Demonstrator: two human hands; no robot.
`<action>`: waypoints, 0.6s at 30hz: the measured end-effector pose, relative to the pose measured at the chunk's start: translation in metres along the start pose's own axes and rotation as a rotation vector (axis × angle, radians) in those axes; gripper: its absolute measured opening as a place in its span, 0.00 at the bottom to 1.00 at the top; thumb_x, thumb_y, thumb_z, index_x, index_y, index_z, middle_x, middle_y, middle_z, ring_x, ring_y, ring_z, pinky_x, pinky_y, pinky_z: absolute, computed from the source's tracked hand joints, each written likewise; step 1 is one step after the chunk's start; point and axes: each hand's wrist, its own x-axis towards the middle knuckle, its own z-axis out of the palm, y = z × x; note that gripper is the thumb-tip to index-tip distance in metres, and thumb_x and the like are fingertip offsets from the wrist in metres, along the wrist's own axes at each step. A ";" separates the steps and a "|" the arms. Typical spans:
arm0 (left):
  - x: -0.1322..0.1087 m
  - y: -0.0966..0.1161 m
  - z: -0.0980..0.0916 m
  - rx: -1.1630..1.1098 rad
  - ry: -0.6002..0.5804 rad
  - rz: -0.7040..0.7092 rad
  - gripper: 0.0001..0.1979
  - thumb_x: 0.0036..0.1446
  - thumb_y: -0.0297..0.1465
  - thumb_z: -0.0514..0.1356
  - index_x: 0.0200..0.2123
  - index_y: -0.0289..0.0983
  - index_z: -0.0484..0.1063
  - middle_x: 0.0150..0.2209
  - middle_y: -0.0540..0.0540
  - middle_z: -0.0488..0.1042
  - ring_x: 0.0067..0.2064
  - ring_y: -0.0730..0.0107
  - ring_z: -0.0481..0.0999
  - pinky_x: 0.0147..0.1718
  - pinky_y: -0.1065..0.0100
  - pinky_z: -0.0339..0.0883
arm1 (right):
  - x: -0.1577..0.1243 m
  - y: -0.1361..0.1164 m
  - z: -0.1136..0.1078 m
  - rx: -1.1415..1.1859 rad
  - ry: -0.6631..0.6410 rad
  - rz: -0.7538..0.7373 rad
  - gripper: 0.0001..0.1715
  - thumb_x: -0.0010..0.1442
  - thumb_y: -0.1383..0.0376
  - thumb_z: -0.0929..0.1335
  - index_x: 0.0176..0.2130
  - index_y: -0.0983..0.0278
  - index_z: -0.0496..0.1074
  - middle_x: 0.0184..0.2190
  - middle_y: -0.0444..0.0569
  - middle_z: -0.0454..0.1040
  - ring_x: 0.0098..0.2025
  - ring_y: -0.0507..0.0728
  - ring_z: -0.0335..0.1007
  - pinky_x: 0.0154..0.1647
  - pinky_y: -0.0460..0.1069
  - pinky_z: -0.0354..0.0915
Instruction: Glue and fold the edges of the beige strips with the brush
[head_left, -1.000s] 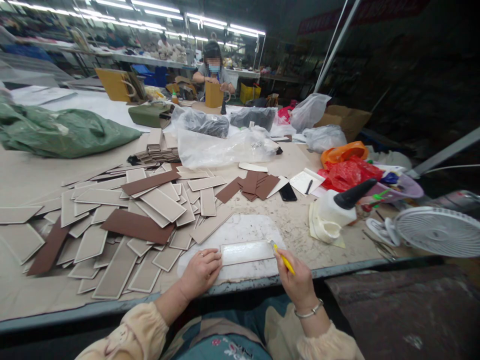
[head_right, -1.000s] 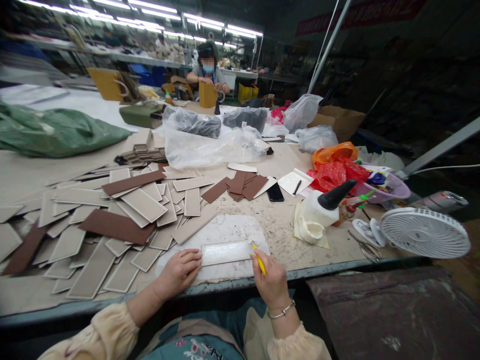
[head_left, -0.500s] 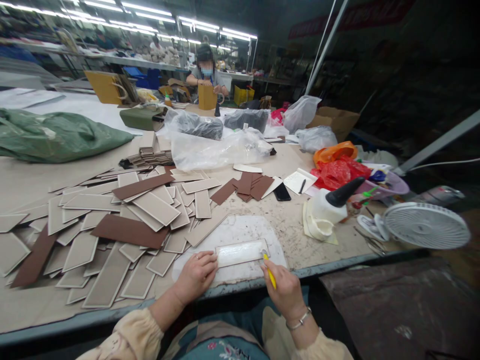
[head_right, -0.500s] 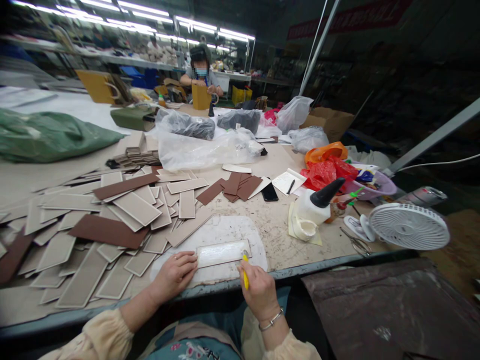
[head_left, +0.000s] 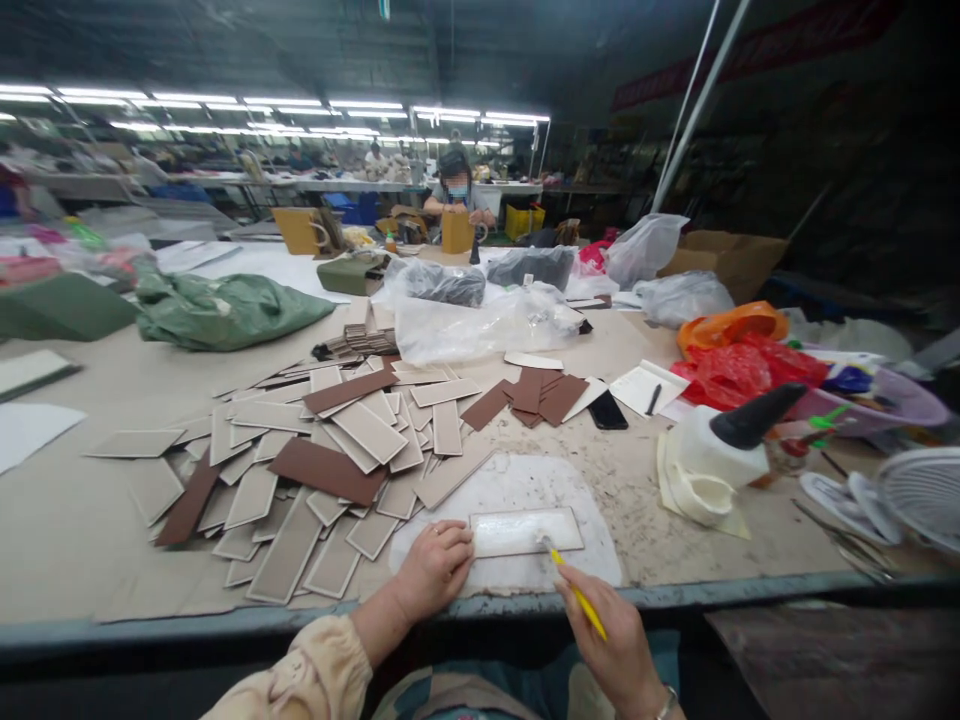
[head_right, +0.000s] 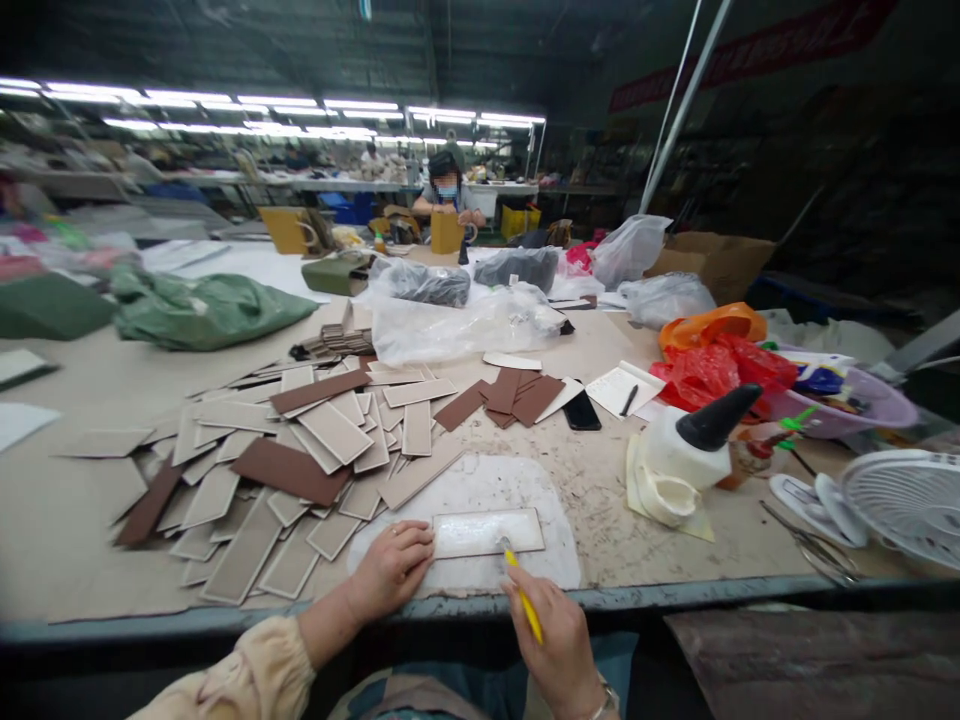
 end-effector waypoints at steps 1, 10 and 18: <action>0.000 0.000 0.000 -0.003 0.005 -0.009 0.07 0.59 0.27 0.55 0.37 0.39 0.74 0.40 0.44 0.76 0.47 0.60 0.72 0.47 0.57 0.69 | -0.001 0.002 -0.001 0.035 0.031 0.024 0.16 0.63 0.69 0.64 0.52 0.63 0.67 0.39 0.52 0.77 0.40 0.56 0.75 0.40 0.49 0.73; 0.041 -0.030 -0.032 0.408 -0.063 -0.437 0.16 0.57 0.35 0.60 0.48 0.36 0.72 0.52 0.38 0.70 0.53 0.51 0.66 0.51 0.54 0.63 | -0.040 0.050 -0.048 -0.056 0.257 0.238 0.14 0.63 0.67 0.65 0.49 0.61 0.70 0.42 0.50 0.76 0.43 0.56 0.74 0.45 0.50 0.72; 0.065 -0.044 -0.044 0.516 -0.277 -0.508 0.15 0.59 0.38 0.57 0.45 0.37 0.72 0.47 0.40 0.74 0.50 0.55 0.70 0.48 0.58 0.63 | -0.068 0.057 -0.051 -0.048 0.345 0.350 0.13 0.64 0.67 0.64 0.48 0.60 0.71 0.42 0.49 0.76 0.41 0.55 0.75 0.41 0.49 0.74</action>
